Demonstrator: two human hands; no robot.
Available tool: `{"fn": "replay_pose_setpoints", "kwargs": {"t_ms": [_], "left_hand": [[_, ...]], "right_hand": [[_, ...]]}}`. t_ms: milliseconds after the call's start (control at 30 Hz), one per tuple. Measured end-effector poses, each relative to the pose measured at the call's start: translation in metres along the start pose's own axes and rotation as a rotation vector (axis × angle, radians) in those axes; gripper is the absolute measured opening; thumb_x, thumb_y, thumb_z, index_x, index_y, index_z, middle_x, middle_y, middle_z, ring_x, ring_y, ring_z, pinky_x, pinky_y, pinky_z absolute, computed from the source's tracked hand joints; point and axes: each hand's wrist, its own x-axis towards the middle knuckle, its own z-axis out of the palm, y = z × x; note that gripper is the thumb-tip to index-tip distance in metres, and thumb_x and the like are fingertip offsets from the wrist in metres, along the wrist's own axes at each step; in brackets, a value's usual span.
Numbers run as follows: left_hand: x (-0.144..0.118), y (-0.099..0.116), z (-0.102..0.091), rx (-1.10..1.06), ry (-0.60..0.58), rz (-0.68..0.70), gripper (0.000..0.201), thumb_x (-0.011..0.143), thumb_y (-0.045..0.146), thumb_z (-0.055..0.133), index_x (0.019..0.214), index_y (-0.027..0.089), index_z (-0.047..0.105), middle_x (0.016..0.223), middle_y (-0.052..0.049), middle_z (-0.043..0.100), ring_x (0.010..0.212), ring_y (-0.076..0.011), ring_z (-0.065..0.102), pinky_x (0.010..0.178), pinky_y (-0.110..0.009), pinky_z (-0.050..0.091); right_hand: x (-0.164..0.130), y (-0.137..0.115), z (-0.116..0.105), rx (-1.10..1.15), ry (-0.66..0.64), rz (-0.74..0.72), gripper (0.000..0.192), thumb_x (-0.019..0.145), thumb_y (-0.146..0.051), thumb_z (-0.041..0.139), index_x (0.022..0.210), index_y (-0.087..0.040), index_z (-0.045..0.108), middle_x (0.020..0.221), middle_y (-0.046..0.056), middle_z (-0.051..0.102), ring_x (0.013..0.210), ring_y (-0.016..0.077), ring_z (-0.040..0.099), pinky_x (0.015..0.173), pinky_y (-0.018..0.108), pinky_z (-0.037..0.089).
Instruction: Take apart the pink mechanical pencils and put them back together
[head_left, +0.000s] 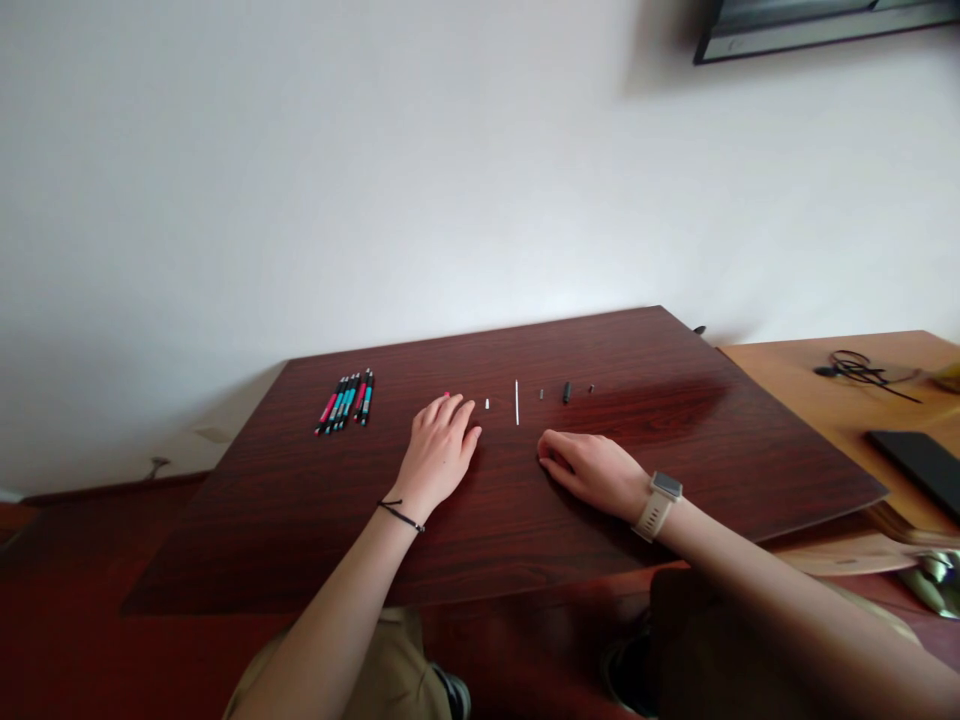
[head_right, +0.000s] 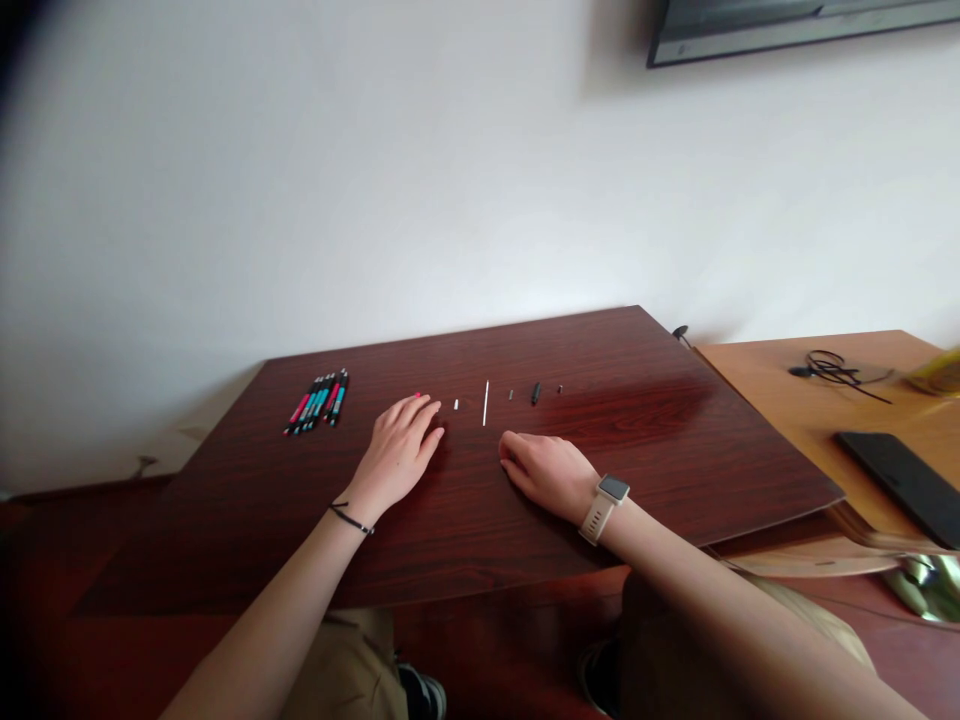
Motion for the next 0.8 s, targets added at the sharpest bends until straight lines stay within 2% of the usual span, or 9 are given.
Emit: {"fn": "replay_pose_setpoints", "kwargs": {"t_ms": [200, 400, 600, 700, 800], "left_hand": [[0.003, -0.002, 0.016, 0.015, -0.035, -0.017, 0.042, 0.11, 0.038, 0.05, 0.146, 0.022, 0.061, 0.156, -0.016, 0.059, 0.15, -0.0358, 0.047, 0.122, -0.057, 0.036], [0.002, -0.008, 0.017, 0.023, -0.03, 0.015, 0.035, 0.109, 0.034, 0.055, 0.139, 0.02, 0.065, 0.151, -0.014, 0.064, 0.144, -0.0344, 0.053, 0.119, -0.056, 0.039], [0.001, -0.008, 0.011, -0.003, -0.025, 0.054, 0.02, 0.104, 0.018, 0.059, 0.12, 0.02, 0.072, 0.126, -0.009, 0.075, 0.12, -0.0295, 0.066, 0.102, -0.046, 0.052], [0.001, -0.007, 0.011, -0.041, -0.018, 0.059, 0.019, 0.102, 0.011, 0.059, 0.109, 0.021, 0.073, 0.114, -0.006, 0.076, 0.109, -0.0265, 0.068, 0.097, -0.043, 0.055], [0.001, -0.005, 0.012, -0.092, 0.009, 0.049, 0.02, 0.1, 0.007, 0.058, 0.103, 0.023, 0.071, 0.107, -0.004, 0.074, 0.105, -0.0243, 0.069, 0.092, -0.039, 0.058]], "right_hand": [[0.006, -0.007, 0.0, 0.002, -0.004, -0.012, 0.008, 0.107, -0.031, 0.056, 0.104, -0.025, 0.061, 0.094, 0.003, 0.075, 0.079, 0.0201, 0.068, 0.066, 0.03, 0.034], [0.011, -0.01, -0.001, -0.005, -0.002, -0.033, 0.01, 0.107, -0.031, 0.057, 0.104, -0.025, 0.064, 0.097, 0.003, 0.075, 0.081, 0.0196, 0.069, 0.068, 0.029, 0.036], [0.024, -0.012, -0.002, 0.002, 0.06, -0.063, 0.011, 0.107, -0.029, 0.058, 0.107, -0.024, 0.068, 0.103, 0.003, 0.075, 0.09, 0.0191, 0.071, 0.075, 0.028, 0.043], [0.036, -0.011, -0.003, 0.03, 0.138, -0.09, 0.014, 0.107, -0.025, 0.057, 0.111, -0.023, 0.07, 0.106, 0.004, 0.075, 0.091, 0.0193, 0.07, 0.079, 0.029, 0.047], [0.052, -0.008, -0.003, 0.046, 0.208, -0.165, 0.023, 0.107, -0.017, 0.053, 0.12, -0.021, 0.072, 0.115, 0.008, 0.075, 0.103, 0.0216, 0.069, 0.091, 0.032, 0.051]]}}
